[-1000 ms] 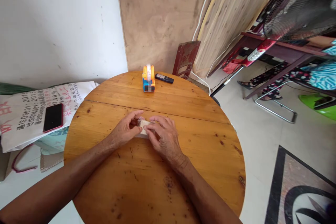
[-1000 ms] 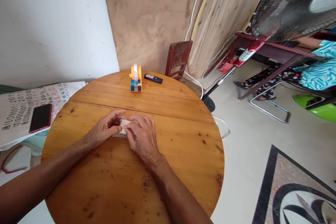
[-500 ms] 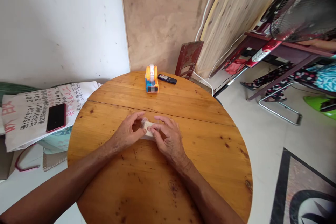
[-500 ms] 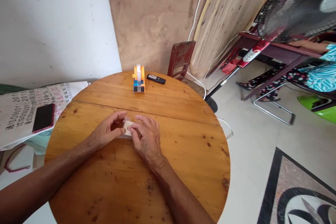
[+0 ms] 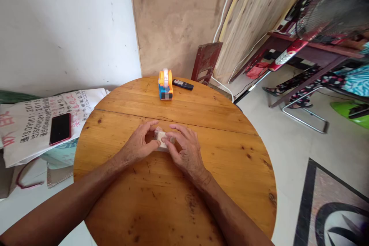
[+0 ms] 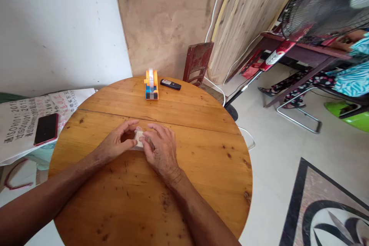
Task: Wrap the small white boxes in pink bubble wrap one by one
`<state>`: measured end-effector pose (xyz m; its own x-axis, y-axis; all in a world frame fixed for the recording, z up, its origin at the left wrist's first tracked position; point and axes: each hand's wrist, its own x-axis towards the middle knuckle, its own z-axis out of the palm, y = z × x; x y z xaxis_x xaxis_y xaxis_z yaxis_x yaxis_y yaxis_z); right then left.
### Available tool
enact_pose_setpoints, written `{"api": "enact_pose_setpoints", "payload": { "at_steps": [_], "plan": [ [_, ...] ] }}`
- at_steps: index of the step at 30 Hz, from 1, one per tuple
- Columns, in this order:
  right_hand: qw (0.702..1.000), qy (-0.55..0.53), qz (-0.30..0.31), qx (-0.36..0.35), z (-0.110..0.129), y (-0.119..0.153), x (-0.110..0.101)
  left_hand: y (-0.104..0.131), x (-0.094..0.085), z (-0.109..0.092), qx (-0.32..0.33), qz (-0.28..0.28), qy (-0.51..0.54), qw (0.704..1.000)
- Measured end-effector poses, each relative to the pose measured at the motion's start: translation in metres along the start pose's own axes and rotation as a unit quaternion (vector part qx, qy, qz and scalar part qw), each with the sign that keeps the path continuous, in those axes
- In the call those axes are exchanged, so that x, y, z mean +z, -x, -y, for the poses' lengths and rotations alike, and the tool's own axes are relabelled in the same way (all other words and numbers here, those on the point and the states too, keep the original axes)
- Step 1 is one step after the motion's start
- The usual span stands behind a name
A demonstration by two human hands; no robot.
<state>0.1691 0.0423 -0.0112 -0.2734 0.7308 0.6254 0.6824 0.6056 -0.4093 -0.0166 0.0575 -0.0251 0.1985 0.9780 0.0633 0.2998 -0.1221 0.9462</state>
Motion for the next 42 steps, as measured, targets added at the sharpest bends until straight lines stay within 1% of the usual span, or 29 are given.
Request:
{"api": "enact_pose_setpoints", "payload": {
  "at_steps": [5,10,14,18,22,26,29,32,35,39,42],
  "plan": [
    [1.000,0.005,0.006,-0.003,0.000,0.000,-0.001,0.002,0.000,-0.003,0.016,-0.031,-0.050,0.998],
    [1.000,-0.001,0.007,-0.006,-0.001,0.000,0.001,0.005,0.001,-0.008,0.019,-0.019,-0.082,0.996],
    [0.999,-0.031,0.010,0.006,0.000,0.000,-0.001,0.007,0.004,-0.011,0.026,0.013,-0.040,0.999],
    [0.993,-0.100,0.018,0.056,0.003,-0.002,-0.004,0.009,0.006,-0.010,0.040,0.035,0.007,0.999],
    [0.973,-0.195,0.013,0.122,0.006,-0.005,-0.008,0.010,0.008,-0.009,0.043,0.040,0.006,0.998],
    [0.934,-0.305,0.008,0.189,0.008,-0.008,-0.012,0.012,0.009,-0.010,0.048,0.056,0.004,0.997],
    [0.910,-0.349,0.009,0.224,0.006,-0.010,-0.013,0.014,0.009,-0.012,0.066,0.057,-0.001,0.996],
    [0.898,-0.364,0.000,0.248,0.004,-0.014,-0.015,0.014,0.009,-0.014,0.076,0.056,-0.014,0.995],
    [0.885,-0.383,-0.003,0.264,0.003,-0.020,-0.020,0.013,0.010,-0.013,0.083,0.057,-0.002,0.995],
    [0.887,-0.378,0.023,0.265,0.000,-0.033,-0.027,0.013,0.013,-0.008,0.093,0.067,0.013,0.993],
    [0.889,-0.378,0.032,0.255,-0.005,-0.043,-0.027,0.013,0.015,-0.005,0.092,0.068,0.011,0.993]
  ]
}}
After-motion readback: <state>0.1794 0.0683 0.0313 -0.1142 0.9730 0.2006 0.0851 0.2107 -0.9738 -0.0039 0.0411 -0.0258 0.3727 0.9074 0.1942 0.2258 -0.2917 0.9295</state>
